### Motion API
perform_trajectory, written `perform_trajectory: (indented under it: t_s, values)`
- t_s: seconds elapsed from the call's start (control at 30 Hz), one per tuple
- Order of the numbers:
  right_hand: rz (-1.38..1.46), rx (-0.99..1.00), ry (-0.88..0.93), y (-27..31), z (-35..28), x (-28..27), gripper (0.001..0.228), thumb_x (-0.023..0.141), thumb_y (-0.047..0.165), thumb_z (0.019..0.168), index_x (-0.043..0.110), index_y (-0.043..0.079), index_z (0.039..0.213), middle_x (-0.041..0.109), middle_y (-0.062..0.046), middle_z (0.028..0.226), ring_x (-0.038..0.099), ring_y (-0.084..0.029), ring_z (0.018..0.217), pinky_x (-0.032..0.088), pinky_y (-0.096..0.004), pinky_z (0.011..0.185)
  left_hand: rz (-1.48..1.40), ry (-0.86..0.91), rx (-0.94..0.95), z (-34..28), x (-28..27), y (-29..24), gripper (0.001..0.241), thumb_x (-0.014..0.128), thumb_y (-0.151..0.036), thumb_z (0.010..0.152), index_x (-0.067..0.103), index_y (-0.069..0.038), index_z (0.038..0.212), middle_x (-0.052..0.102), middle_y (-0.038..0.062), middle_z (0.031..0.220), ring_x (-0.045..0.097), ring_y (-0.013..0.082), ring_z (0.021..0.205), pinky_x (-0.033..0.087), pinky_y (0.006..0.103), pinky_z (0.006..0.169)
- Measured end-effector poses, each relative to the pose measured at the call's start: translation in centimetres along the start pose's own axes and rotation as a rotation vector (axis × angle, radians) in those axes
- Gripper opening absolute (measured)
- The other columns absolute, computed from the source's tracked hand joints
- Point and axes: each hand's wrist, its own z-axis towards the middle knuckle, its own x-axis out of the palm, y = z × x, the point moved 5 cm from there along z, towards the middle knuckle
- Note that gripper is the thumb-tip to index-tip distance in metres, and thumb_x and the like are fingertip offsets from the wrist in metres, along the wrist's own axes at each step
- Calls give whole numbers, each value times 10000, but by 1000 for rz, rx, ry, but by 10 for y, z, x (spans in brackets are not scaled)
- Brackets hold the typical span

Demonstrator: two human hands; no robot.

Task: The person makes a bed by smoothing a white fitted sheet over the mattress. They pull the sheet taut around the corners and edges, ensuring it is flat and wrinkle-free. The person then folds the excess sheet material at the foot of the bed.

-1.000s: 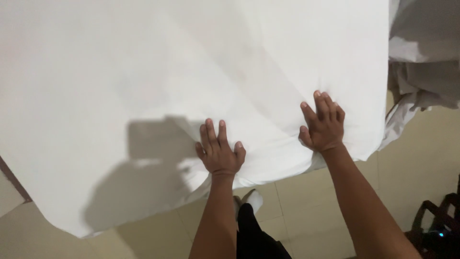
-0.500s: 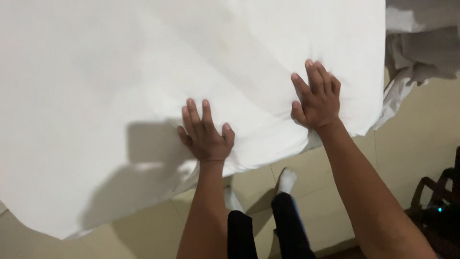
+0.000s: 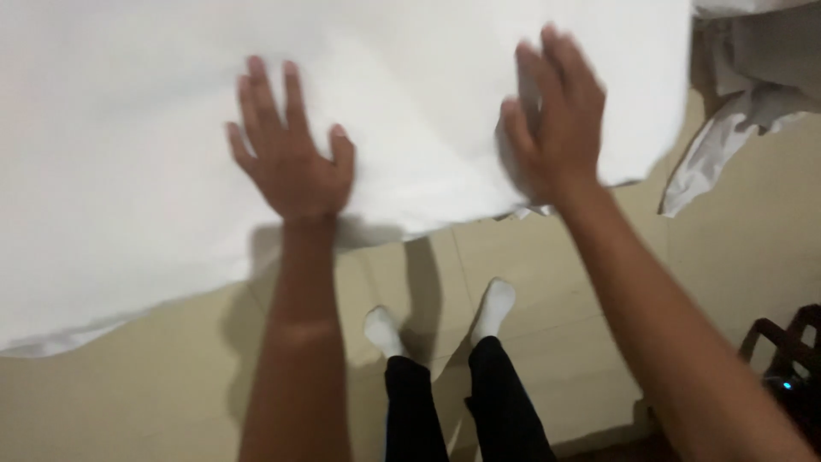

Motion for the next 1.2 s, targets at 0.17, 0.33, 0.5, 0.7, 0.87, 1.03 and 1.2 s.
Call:
perform_trajectory:
  t_s: [0.17, 0.33, 0.5, 0.7, 0.87, 1.03, 1.2]
  values:
    - [85, 38, -86, -13, -124, -25, 527, 713, 150, 984, 528, 50, 1466, 453, -208, 1571, 401, -403, 1493, 339, -515, 1253, 53, 52, 88, -14, 10, -14, 740, 603, -405, 1047, 339, -190, 1703, 208, 121, 1765, 215, 330, 1640, 168, 661, 1294]
    - [145, 266, -124, -52, -182, -27, 600, 725, 182, 959, 475, -24, 1464, 461, -251, 1511, 437, -434, 1385, 368, -512, 1156, -130, 310, 324, -45, 0, -139, 933, 701, -567, 833, 310, -241, 1615, 171, 117, 1709, 112, 363, 1575, 142, 672, 1223]
    - [159, 678, 286, -88, -167, -15, 607, 752, 370, 925, 554, 60, 1408, 685, -141, 1192, 680, -285, 964, 542, -424, 770, -75, 332, 359, -70, 23, -182, 1063, 782, -608, 772, 260, -297, 1645, 127, 92, 1728, 114, 278, 1594, 149, 662, 1205]
    - [-27, 408, 184, -74, -138, -2, 419, 763, 475, 922, 661, 101, 1084, 744, -39, 829, 694, -273, 653, 529, -414, 581, -41, 303, 378, -68, 11, -180, 1159, 866, -519, 688, 269, -307, 1659, 163, 80, 1739, 149, 266, 1607, 183, 615, 1245]
    - [91, 484, 47, -77, -132, -3, 331, 701, 312, 954, 653, 65, 1168, 731, -70, 797, 688, -327, 662, 516, -442, 586, -49, 310, 371, -68, 13, -180, 1167, 868, -483, 661, 272, -305, 1648, 183, 76, 1730, 160, 269, 1599, 186, 616, 1236]
    - [99, 427, 77, -76, -151, -7, 137, 663, 224, 989, 697, 104, 1047, 696, -122, 763, 672, -361, 670, 506, -458, 605, -76, 259, 369, -71, 16, -179, 1146, 867, -430, 689, 265, -321, 1657, 172, 58, 1740, 158, 247, 1611, 188, 604, 1254]
    - [87, 412, -42, -79, -188, -31, 188, 655, 228, 1022, 629, 90, 896, 653, -114, 745, 638, -309, 602, 505, -414, 581, -213, 305, 329, -67, 8, -182, 1194, 889, -533, 611, 253, -341, 1603, 170, 47, 1700, 164, 262, 1570, 184, 623, 1237]
